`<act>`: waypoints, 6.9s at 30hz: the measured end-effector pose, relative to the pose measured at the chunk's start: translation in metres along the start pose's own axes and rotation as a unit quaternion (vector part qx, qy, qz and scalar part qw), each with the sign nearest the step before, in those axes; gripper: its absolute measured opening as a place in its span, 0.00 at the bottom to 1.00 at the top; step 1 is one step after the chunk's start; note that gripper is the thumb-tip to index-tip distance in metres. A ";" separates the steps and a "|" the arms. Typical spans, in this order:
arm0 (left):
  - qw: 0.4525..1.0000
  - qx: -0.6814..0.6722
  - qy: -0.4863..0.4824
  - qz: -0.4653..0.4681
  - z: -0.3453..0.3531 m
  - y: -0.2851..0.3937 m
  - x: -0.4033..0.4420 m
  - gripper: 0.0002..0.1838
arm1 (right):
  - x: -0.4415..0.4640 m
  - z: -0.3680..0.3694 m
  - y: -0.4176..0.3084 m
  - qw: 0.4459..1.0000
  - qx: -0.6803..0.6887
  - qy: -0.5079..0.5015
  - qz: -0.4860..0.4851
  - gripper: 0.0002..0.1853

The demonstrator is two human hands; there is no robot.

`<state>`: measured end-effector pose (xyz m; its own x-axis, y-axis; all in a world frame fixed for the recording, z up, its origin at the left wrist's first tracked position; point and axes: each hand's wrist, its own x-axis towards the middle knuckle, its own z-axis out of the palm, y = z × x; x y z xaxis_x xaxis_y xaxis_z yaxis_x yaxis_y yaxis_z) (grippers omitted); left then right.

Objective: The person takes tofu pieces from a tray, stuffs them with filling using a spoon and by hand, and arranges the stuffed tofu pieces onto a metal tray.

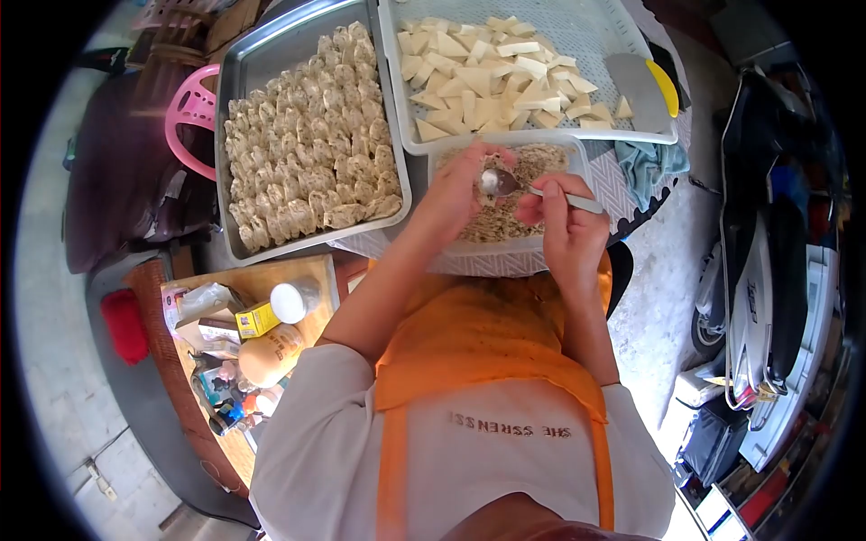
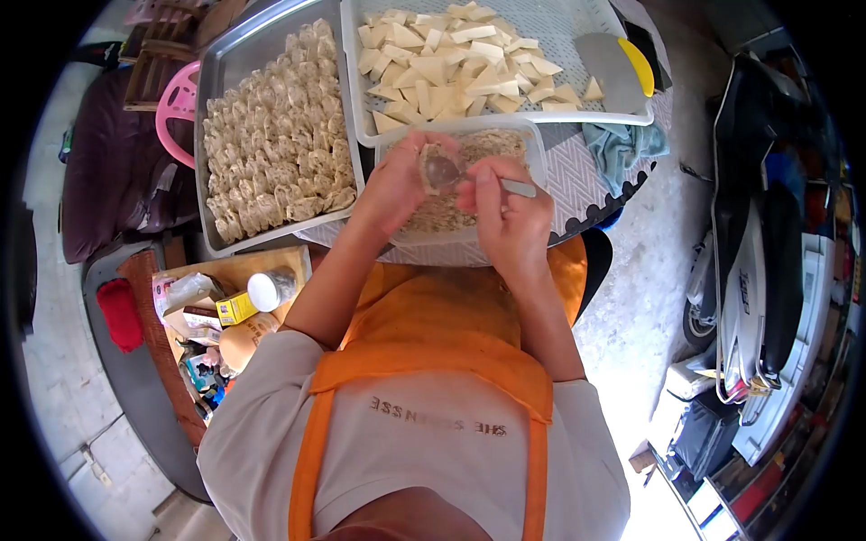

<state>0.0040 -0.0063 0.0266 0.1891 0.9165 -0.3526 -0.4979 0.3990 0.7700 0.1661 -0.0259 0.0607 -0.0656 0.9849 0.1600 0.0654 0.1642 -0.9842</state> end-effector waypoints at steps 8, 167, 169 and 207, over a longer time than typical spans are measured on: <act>0.995 0.063 -0.034 0.072 0.000 0.002 -0.005 0.10 | 0.003 -0.032 0.003 0.994 0.050 0.097 0.023 0.11; 0.994 0.075 -0.067 0.046 -0.001 0.003 -0.015 0.25 | 0.006 -0.013 0.040 0.976 -0.191 0.063 -0.087 0.09; 0.992 0.099 -0.064 0.044 -0.002 0.003 -0.015 0.25 | 0.005 -0.014 0.042 0.974 -0.201 0.062 -0.088 0.08; 0.988 -0.139 -0.062 0.017 0.036 0.011 -0.013 0.15 | 0.005 -0.014 0.037 0.973 -0.196 0.075 -0.094 0.05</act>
<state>0.0262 -0.0128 0.0590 0.2620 0.9330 -0.2469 -0.7159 0.3594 0.5986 0.1821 -0.0138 0.0267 0.0306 0.9278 0.3717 0.4435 0.3207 -0.8369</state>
